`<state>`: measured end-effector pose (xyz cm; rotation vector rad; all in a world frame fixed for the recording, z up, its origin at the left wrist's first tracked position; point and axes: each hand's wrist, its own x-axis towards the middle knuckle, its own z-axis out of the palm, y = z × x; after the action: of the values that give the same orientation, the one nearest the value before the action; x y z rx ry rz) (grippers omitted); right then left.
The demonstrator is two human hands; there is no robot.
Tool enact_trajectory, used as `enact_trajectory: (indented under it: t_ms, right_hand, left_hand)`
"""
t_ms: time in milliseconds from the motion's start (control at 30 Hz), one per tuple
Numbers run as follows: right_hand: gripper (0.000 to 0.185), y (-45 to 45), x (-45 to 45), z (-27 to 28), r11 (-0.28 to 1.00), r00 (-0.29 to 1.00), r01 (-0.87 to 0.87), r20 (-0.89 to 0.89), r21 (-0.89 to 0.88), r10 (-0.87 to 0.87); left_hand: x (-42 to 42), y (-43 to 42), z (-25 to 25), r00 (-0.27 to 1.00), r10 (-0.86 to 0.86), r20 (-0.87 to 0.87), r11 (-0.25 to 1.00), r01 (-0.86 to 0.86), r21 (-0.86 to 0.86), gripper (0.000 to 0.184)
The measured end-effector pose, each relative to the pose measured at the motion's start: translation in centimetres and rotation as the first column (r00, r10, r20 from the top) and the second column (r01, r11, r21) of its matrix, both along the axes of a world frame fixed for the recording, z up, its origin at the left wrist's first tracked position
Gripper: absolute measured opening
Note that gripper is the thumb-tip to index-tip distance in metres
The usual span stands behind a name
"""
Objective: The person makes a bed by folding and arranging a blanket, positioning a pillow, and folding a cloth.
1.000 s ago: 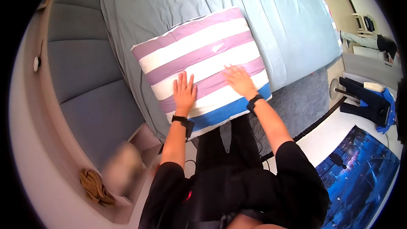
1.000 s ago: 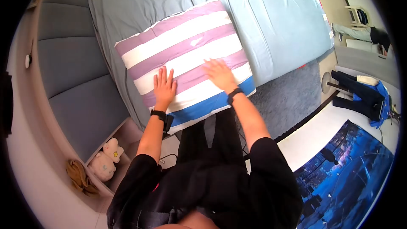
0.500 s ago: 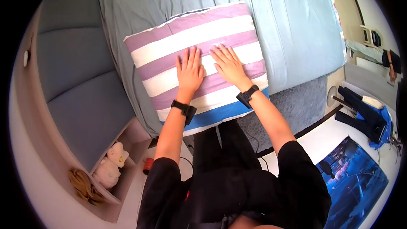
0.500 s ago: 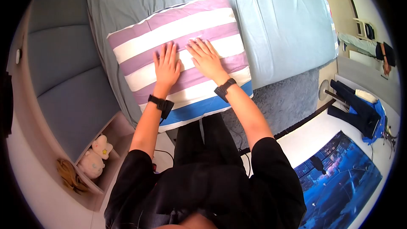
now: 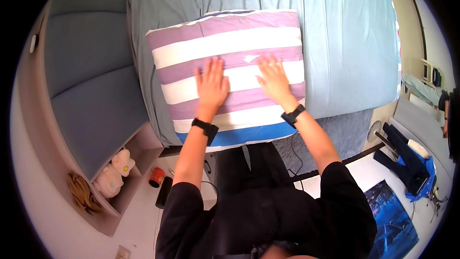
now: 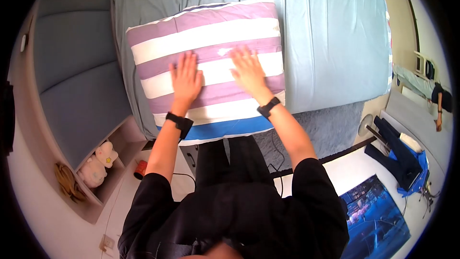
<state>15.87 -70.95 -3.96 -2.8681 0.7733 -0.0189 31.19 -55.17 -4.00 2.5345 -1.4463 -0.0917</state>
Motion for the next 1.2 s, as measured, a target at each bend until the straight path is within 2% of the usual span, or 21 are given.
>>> enact_trajectory:
  t_ms: [33, 67, 167, 233, 267, 333, 400, 433, 467, 500, 533, 567, 600, 667, 700, 767, 867, 933, 1000, 1033, 1200]
  right_hand:
    - [0.048, 1.2, 1.3, 0.4, 0.992, 0.992, -0.121, 0.052, 0.034, 0.119]
    - [0.046, 1.4, 2.1, 0.4, 0.963, 0.961, -0.261, 0.116, 0.062, 0.253]
    - [0.043, -0.6, 2.8, -2.1, 0.933, 0.930, -0.340, 0.188, 0.119, 0.315]
    - [0.043, -2.3, 2.1, -2.5, 0.943, 0.938, -0.320, 0.173, 0.092, 0.301]
    - [0.042, -3.4, 1.6, -3.0, 0.949, 0.942, -0.308, 0.159, 0.066, 0.294]
    - [0.042, -5.1, 0.5, -3.4, 0.945, 0.942, -0.319, 0.132, 0.073, 0.308]
    - [0.041, -6.7, -0.4, -2.9, 0.973, 0.968, -0.231, 0.097, -0.005, 0.230]
    - [0.050, -7.1, -0.8, -4.1, 0.958, 0.956, -0.286, 0.062, -0.020, 0.286]
    - [0.050, -6.8, -1.3, -4.3, 0.960, 0.958, -0.277, 0.073, -0.025, 0.278]
    - [0.058, -6.3, -1.8, -3.9, 1.000, 1.000, -0.016, 0.025, -0.003, 0.016]
    - [0.067, -6.2, -2.2, -4.0, 0.967, 0.967, 0.253, -0.029, 0.007, -0.253]
    - [0.079, -6.7, -2.6, -5.1, 0.976, 0.977, 0.210, 0.034, 0.063, -0.213]
    - [0.079, -6.4, -2.7, -5.2, 0.974, 0.975, 0.216, 0.030, 0.062, -0.218]
    - [0.078, -6.5, -2.2, -5.6, 0.951, 0.962, 0.269, -0.087, 0.155, -0.258]
    - [0.084, -6.8, -2.0, -6.5, 0.920, 0.952, 0.299, -0.151, 0.254, -0.267]
    - [0.088, -7.5, -1.6, -8.3, 0.909, 0.953, 0.297, -0.148, 0.294, -0.263]
    - [0.096, -8.4, -1.1, -10.0, 0.885, 0.949, 0.307, -0.178, 0.351, -0.259]
    - [0.099, -8.7, -0.6, -11.4, 0.872, 0.940, 0.329, -0.216, 0.362, -0.265]
    - [0.102, -8.4, -1.1, -12.5, 0.885, 0.949, 0.310, -0.163, 0.347, -0.269]
    - [0.104, -8.3, -1.1, -13.6, 0.907, 0.959, 0.283, -0.071, 0.312, -0.275]
    - [0.103, -8.2, -1.5, -15.2, 0.905, 0.958, 0.277, -0.021, 0.322, -0.286]
  left_hand:
    - [-0.2, -0.3, -0.2, 1.000, 0.020, 0.022, 1.000, -0.020, 0.018, 0.048]
    - [-1.7, -2.0, -0.9, 0.998, -0.054, -0.020, 0.997, 0.052, -0.056, 0.046]
    - [-1.1, -2.4, -2.8, 0.999, -0.031, 0.033, 0.999, 0.032, -0.034, 0.045]
    - [-0.3, -1.9, -3.3, 0.998, -0.043, 0.036, 0.999, 0.043, 0.006, 0.044]
    - [1.3, -0.3, -3.1, 0.989, 0.091, 0.120, 0.991, -0.102, 0.087, 0.045]
    - [2.3, 1.3, -3.5, 0.979, 0.169, 0.114, 0.981, -0.179, 0.080, 0.047]
    - [3.2, 4.4, -3.8, 0.952, 0.224, 0.207, 0.956, -0.256, 0.145, 0.050]
    - [3.4, 4.8, -4.1, 0.960, 0.164, 0.226, 0.946, -0.218, 0.239, 0.059]
    - [3.5, 4.8, -3.8, 0.959, 0.156, 0.237, 0.948, -0.213, 0.235, 0.059]
    - [3.4, 4.7, -3.1, 0.936, 0.270, 0.225, 0.929, -0.315, 0.192, 0.064]
    - [3.7, 4.1, -2.8, 0.904, 0.376, 0.203, 0.900, -0.408, 0.152, 0.069]
    - [4.3, 4.7, -4.1, 0.915, 0.366, 0.169, 0.889, -0.398, 0.226, 0.079]
    - [4.5, 4.3, -4.0, 0.918, 0.361, 0.166, 0.892, -0.392, 0.228, 0.079]
    - [5.4, 2.9, -4.0, 0.852, 0.521, 0.060, 0.802, -0.512, 0.307, 0.083]
    - [5.9, 2.6, -4.5, 0.853, 0.519, 0.057, 0.805, -0.510, 0.303, 0.083]
    - [7.2, 2.3, -5.5, 0.823, 0.551, -0.139, 0.776, -0.444, 0.447, 0.088]
    - [8.2, 1.3, -6.8, 0.808, 0.568, -0.161, 0.723, -0.395, 0.566, 0.089]
    - [8.8, 1.1, -8.8, 0.821, 0.553, -0.146, 0.726, -0.388, 0.568, 0.089]
    - [8.4, 1.5, -10.0, 0.828, 0.546, -0.130, 0.725, -0.389, 0.568, 0.089]
    - [9.0, 1.4, -11.4, 0.834, 0.536, -0.131, 0.732, -0.382, 0.564, 0.089]
    - [8.6, 2.2, -13.5, 0.860, 0.502, -0.092, 0.753, -0.382, 0.536, 0.090]
